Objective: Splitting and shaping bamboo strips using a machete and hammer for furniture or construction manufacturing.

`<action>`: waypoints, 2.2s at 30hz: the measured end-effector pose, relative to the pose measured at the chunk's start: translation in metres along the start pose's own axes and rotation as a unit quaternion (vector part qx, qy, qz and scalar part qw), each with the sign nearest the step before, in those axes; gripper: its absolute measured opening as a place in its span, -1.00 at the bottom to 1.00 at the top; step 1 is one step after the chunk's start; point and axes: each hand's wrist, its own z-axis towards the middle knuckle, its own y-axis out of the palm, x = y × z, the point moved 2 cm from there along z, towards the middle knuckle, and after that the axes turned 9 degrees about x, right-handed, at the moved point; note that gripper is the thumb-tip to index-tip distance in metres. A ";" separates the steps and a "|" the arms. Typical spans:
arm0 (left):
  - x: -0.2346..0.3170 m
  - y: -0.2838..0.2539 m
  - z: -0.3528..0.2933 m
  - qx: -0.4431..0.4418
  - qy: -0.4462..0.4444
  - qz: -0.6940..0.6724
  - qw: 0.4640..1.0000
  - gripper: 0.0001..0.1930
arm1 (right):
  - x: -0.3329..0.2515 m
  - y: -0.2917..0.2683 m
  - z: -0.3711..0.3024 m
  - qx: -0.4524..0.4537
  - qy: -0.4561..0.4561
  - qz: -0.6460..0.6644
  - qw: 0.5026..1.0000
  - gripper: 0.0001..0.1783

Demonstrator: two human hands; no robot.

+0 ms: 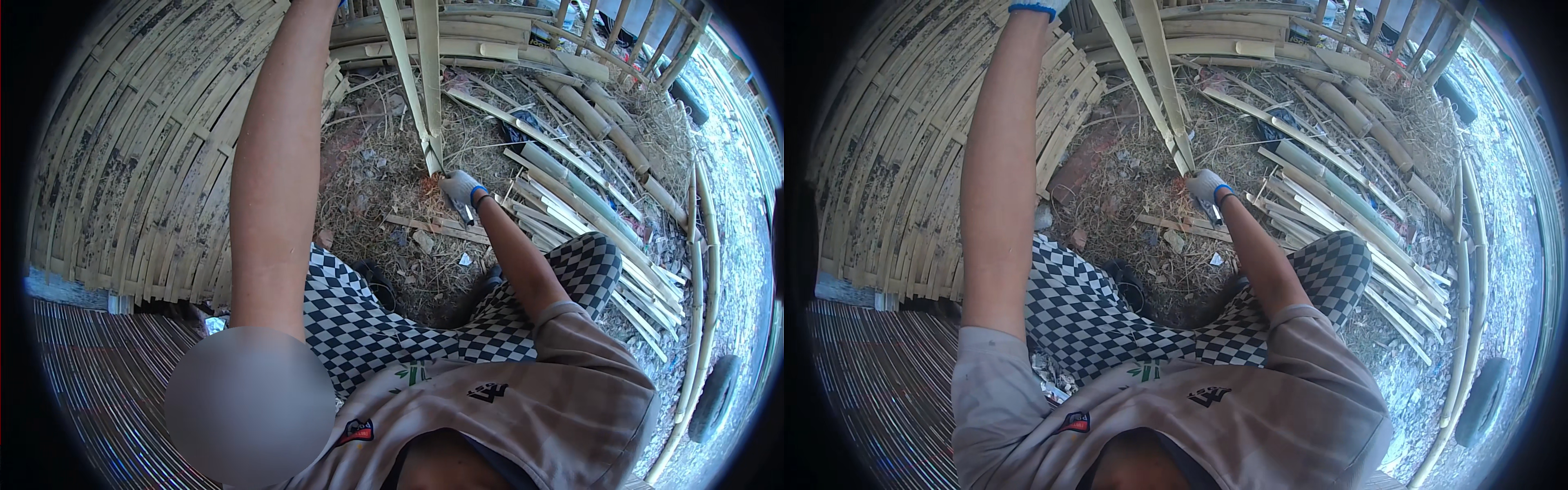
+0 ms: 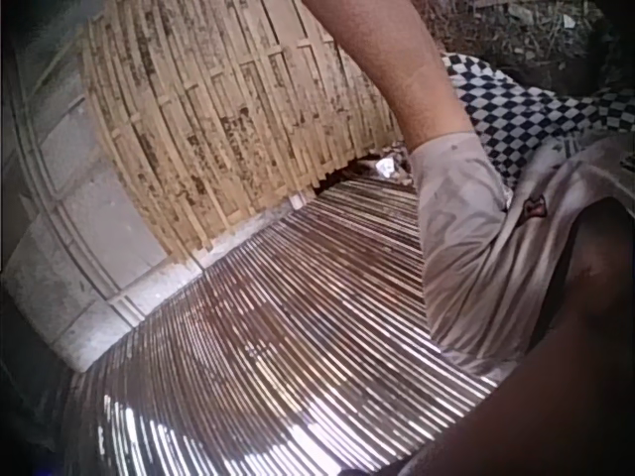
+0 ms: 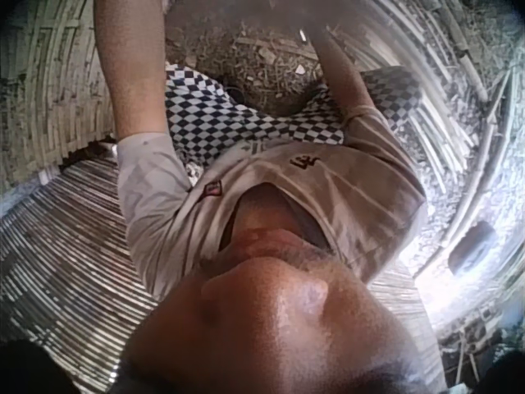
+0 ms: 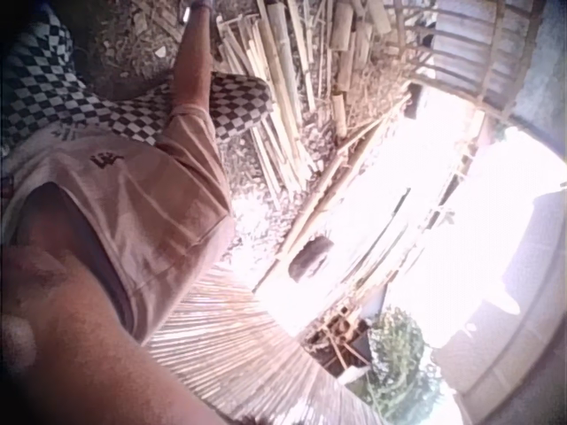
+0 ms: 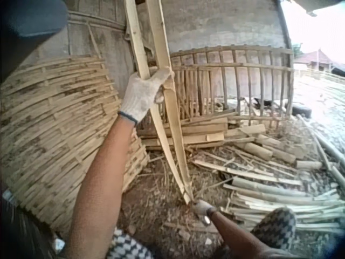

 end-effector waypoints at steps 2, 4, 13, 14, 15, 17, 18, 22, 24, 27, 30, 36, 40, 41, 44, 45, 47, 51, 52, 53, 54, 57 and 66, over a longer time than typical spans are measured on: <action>0.001 -0.004 -0.004 0.028 0.000 0.019 0.999 -0.77 | 0.001 0.006 0.006 -0.007 -0.030 0.015 0.999 -0.62; 0.003 -0.008 -0.008 0.035 0.003 0.036 0.999 -0.75 | -0.002 0.014 0.013 -0.108 0.003 0.252 0.962 -0.42; 0.008 0.022 -0.018 0.026 -0.002 0.058 0.998 -0.69 | -0.005 0.005 0.028 0.065 0.043 -0.067 0.995 -0.47; 0.008 0.026 -0.017 0.019 0.007 0.076 0.997 -0.66 | -0.002 -0.002 0.028 0.068 0.047 -0.067 0.994 -0.47; 0.009 0.037 -0.016 -0.003 0.014 0.078 0.997 -0.61 | 0.012 -0.018 0.030 0.117 0.005 -0.154 0.981 -0.51; 0.004 0.024 -0.014 0.015 0.020 0.119 0.993 -0.61 | -0.026 -0.021 0.017 0.143 -0.031 -0.248 0.958 -0.61; 0.004 0.032 -0.013 0.017 0.029 0.128 0.991 -0.60 | -0.018 -0.045 0.021 0.155 -0.057 -0.314 0.935 -0.64; 0.008 0.048 -0.030 -0.003 0.005 0.097 0.995 -0.61 | -0.025 -0.071 0.017 0.101 -0.094 -0.385 0.913 -0.62; 0.010 0.044 -0.029 0.016 -0.003 0.119 0.993 -0.63 | -0.032 -0.040 0.008 0.113 -0.051 -0.257 0.958 -0.61; 0.009 0.028 -0.024 0.028 -0.002 0.116 0.993 -0.66 | -0.001 0.025 -0.001 -0.122 0.109 -0.029 0.986 -0.50; 0.013 0.051 -0.020 0.026 -0.023 0.060 0.998 -0.67 | 0.100 0.046 0.006 -0.208 -0.287 -0.450 0.820 -0.45; -0.023 -0.050 -0.014 0.192 0.017 0.054 0.980 -0.61 | 0.026 0.079 -0.022 -0.039 0.060 -0.188 0.980 -0.28; -0.003 -0.095 -0.046 0.126 0.053 -0.031 0.990 -0.61 | -0.051 0.020 -0.028 0.201 0.011 -0.101 0.974 0.08; -0.005 -0.097 -0.059 0.153 0.017 -0.072 0.985 -0.71 | -0.062 0.008 -0.029 0.254 -0.059 -0.075 0.962 0.11; 0.006 -0.121 -0.073 0.200 0.093 -0.084 0.972 -0.72 | -0.091 0.003 -0.032 0.289 -0.143 -0.044 0.946 0.24; 0.016 -0.120 -0.075 0.238 0.091 -0.074 0.964 -0.72 | -0.088 0.005 -0.031 0.319 -0.156 -0.051 0.933 0.17; 0.043 -0.125 -0.084 0.234 0.089 -0.077 0.965 -0.72 | -0.083 0.018 -0.037 0.350 -0.168 -0.039 0.921 0.07; 0.074 -0.155 -0.098 0.239 0.078 -0.090 0.964 -0.68 | -0.082 0.044 -0.051 0.313 -0.196 0.004 0.929 -0.29; 0.075 -0.164 -0.099 0.238 0.072 -0.112 0.962 -0.67 | -0.080 0.050 -0.052 0.312 -0.199 0.001 0.929 -0.29; 0.072 -0.173 -0.097 0.233 0.077 -0.106 0.964 -0.66 | -0.078 0.056 -0.050 0.263 -0.188 0.020 0.946 -0.38; 0.067 -0.179 -0.096 0.238 0.080 -0.106 0.962 -0.66 | -0.077 0.062 -0.051 0.212 -0.177 0.039 0.960 -0.47; 0.053 -0.196 -0.091 0.231 0.085 -0.135 0.960 -0.53 | -0.083 0.079 -0.062 0.223 -0.233 0.017 0.947 -0.56; -0.018 -0.185 -0.075 0.166 0.007 0.076 0.983 -0.43 | -0.113 0.073 -0.065 0.139 -0.154 0.282 0.936 -0.64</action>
